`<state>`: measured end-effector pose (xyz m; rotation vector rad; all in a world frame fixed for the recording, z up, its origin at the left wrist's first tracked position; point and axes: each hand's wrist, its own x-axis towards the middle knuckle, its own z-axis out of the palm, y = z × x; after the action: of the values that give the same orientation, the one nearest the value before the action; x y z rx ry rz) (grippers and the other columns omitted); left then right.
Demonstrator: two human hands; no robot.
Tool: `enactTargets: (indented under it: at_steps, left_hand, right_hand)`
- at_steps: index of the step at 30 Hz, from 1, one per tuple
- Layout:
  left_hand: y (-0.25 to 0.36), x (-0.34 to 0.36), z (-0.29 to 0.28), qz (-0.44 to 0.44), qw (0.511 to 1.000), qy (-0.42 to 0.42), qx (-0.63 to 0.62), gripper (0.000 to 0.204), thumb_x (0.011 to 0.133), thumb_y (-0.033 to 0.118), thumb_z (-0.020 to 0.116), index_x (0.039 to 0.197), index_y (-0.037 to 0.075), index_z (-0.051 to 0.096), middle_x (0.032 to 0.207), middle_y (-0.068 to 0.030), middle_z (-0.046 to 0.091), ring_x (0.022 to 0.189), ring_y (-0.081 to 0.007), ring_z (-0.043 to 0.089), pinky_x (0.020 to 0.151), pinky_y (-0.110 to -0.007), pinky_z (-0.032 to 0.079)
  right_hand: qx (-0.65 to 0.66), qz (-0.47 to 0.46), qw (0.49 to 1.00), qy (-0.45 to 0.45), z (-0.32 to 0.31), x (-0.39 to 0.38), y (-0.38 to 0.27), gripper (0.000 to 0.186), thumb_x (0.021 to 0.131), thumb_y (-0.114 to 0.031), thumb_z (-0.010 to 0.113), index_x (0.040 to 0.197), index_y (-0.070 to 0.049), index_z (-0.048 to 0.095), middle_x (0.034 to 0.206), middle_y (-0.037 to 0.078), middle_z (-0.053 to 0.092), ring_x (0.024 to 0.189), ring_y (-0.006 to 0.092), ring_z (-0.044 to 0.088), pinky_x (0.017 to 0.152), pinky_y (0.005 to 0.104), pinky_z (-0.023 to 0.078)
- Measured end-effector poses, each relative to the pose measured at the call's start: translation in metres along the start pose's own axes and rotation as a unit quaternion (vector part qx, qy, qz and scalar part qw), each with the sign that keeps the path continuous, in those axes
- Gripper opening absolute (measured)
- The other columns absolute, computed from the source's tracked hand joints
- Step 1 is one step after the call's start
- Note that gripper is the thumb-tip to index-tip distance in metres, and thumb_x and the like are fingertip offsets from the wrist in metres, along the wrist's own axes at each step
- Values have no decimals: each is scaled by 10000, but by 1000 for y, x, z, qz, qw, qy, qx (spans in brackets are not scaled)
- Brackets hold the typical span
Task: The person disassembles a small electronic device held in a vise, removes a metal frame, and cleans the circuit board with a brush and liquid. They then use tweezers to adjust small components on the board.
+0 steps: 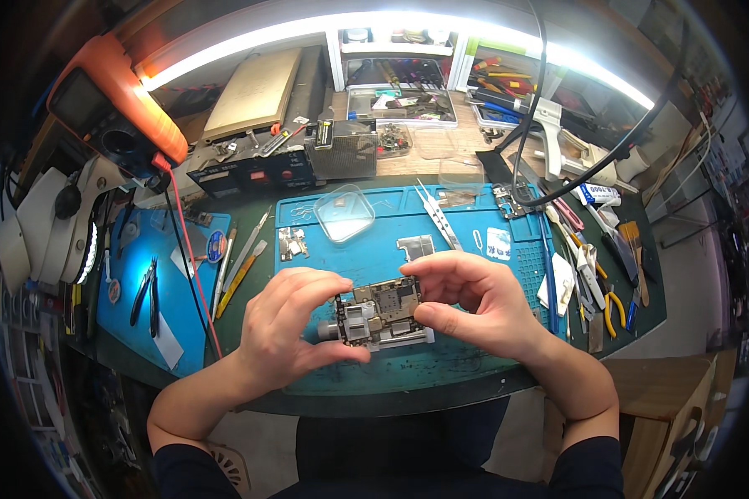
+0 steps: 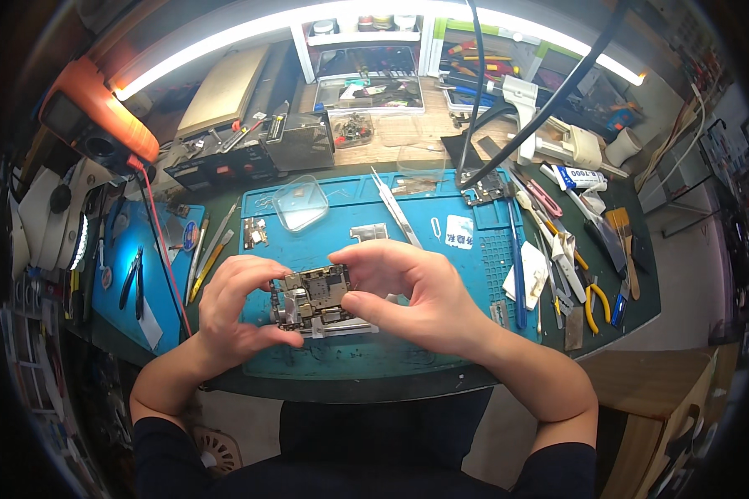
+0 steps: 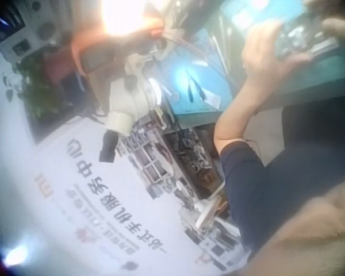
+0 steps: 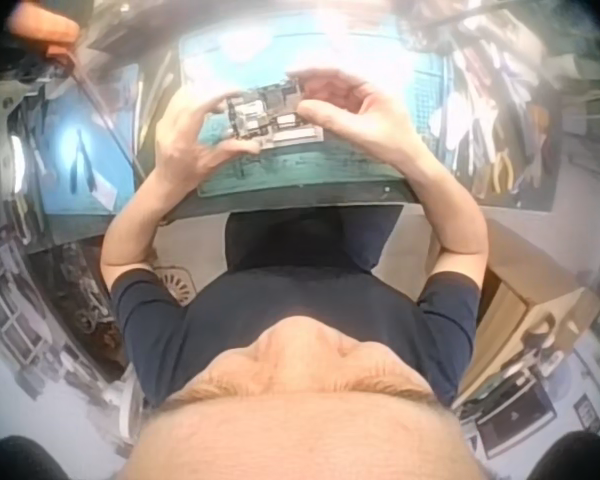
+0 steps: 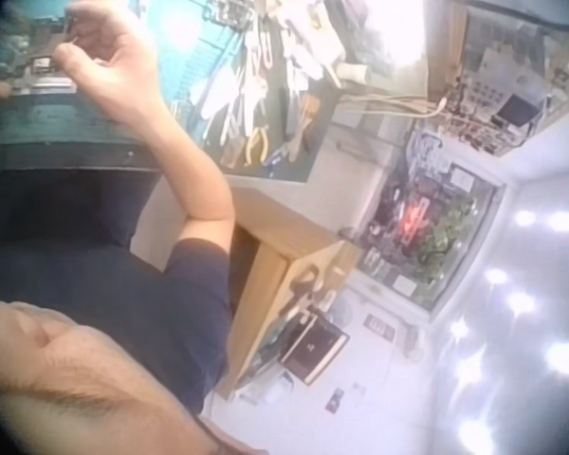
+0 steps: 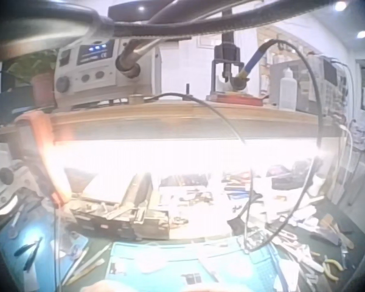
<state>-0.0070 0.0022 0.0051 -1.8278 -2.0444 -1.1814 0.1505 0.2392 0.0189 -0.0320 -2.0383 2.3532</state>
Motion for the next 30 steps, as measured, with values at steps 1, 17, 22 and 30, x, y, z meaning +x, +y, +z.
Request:
enactTargets:
  at_steps: [1, 17, 22, 30]
  left_hand:
    - [0, 0, 0, 0, 1000, -1, 1, 722, 715, 468, 916, 1218, 18, 660, 1085, -125, 730, 978, -301, 720, 827, -395, 595]
    - [0, 3, -1, 31, 999, -31, 7, 728, 694, 481, 926, 1203, 29, 667, 1059, -113, 736, 937, -290, 731, 777, -382, 610]
    - [5, 2, 0, 49, 998, -28, 5, 726, 687, 471, 936, 1202, 37, 666, 1050, -108, 735, 927, -291, 737, 752, -373, 618]
    - [5, 3, 0, 55, 998, -33, 4, 731, 689, 469, 938, 1204, 28, 666, 1045, -112, 736, 924, -291, 739, 750, -371, 617]
  right_hand:
    - [5, -1, 1000, 1, 0, 0, 1, 440, 1007, -47, 728, 1418, 23, 586, 1182, 81, 730, 1072, 112, 695, 934, 274, 564]
    - [39, 40, 998, -7, 2, -1, 1, 340, 1019, -74, 713, 1342, 15, 660, 1025, 16, 719, 869, 51, 676, 759, 216, 555]
    - [20, 54, 998, -28, 3, 0, -4, 258, 1015, -52, 709, 1248, 52, 674, 1064, 73, 731, 932, 88, 685, 799, 256, 574]
    - [15, 80, 997, -11, 4, 0, -9, 202, 1046, -84, 670, 1193, 49, 708, 1009, 77, 751, 851, 95, 705, 726, 248, 587]
